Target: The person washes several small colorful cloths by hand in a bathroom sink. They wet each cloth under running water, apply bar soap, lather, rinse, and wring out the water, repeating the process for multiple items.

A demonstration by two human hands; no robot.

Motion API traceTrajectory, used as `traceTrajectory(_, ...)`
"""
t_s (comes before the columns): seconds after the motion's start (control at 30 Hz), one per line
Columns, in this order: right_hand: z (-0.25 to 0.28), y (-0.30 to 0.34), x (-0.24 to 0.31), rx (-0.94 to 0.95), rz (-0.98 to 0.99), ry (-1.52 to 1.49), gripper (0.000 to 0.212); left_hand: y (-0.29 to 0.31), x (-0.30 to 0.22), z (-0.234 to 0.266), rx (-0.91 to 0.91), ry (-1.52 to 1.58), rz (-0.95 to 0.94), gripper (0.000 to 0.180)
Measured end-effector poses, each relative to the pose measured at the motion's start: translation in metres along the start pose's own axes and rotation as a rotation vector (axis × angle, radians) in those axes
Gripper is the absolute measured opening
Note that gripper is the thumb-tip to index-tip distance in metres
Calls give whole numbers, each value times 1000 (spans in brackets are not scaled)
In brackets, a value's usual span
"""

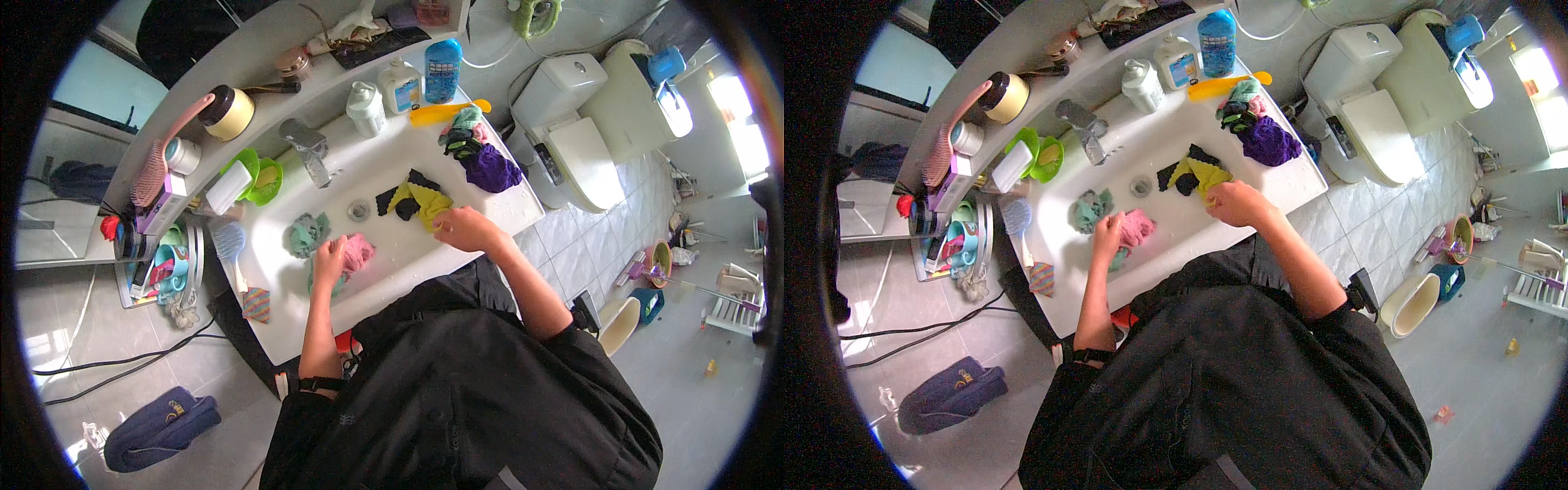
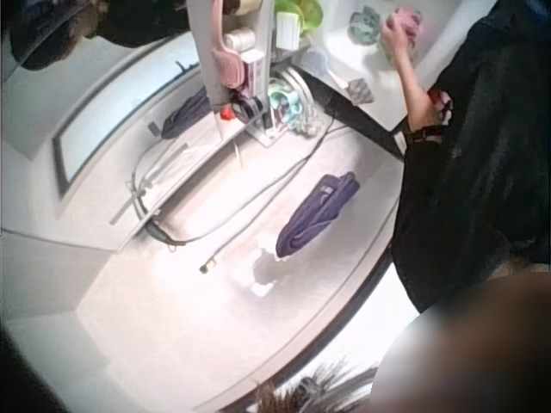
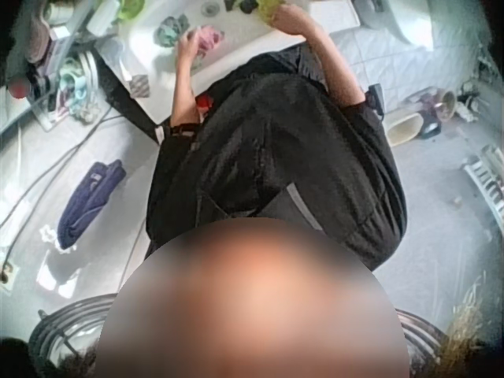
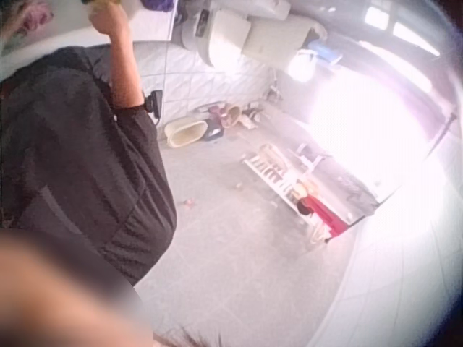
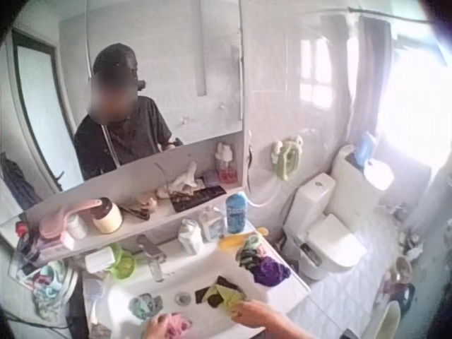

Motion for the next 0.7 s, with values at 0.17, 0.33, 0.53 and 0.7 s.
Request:
traceTrajectory(0.17,9,2,-7,-111,-151,146,28,1,-9,-1,28,94,14,47)
traceTrajectory(0.33,-55,-33,18,63,-72,-855,54,32,-82,-10,93,170,-111,35)
traceTrajectory(0.53,-117,-66,73,665,-183,-1577,61,67,-186,14,145,-361,-467,32)
traceTrajectory(0.7,-60,-49,106,757,202,-2080,66,58,-208,165,-433,-654,-591,46)
Point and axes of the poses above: each hand's wrist, its own y-axis away from the middle knuckle, its own z-axis out of the back of the hand, x = y × z, the point moved 10 cm from there along -y, towards the middle knuckle, and after that the axes turned 9 degrees about x, right-handed, at the moved point
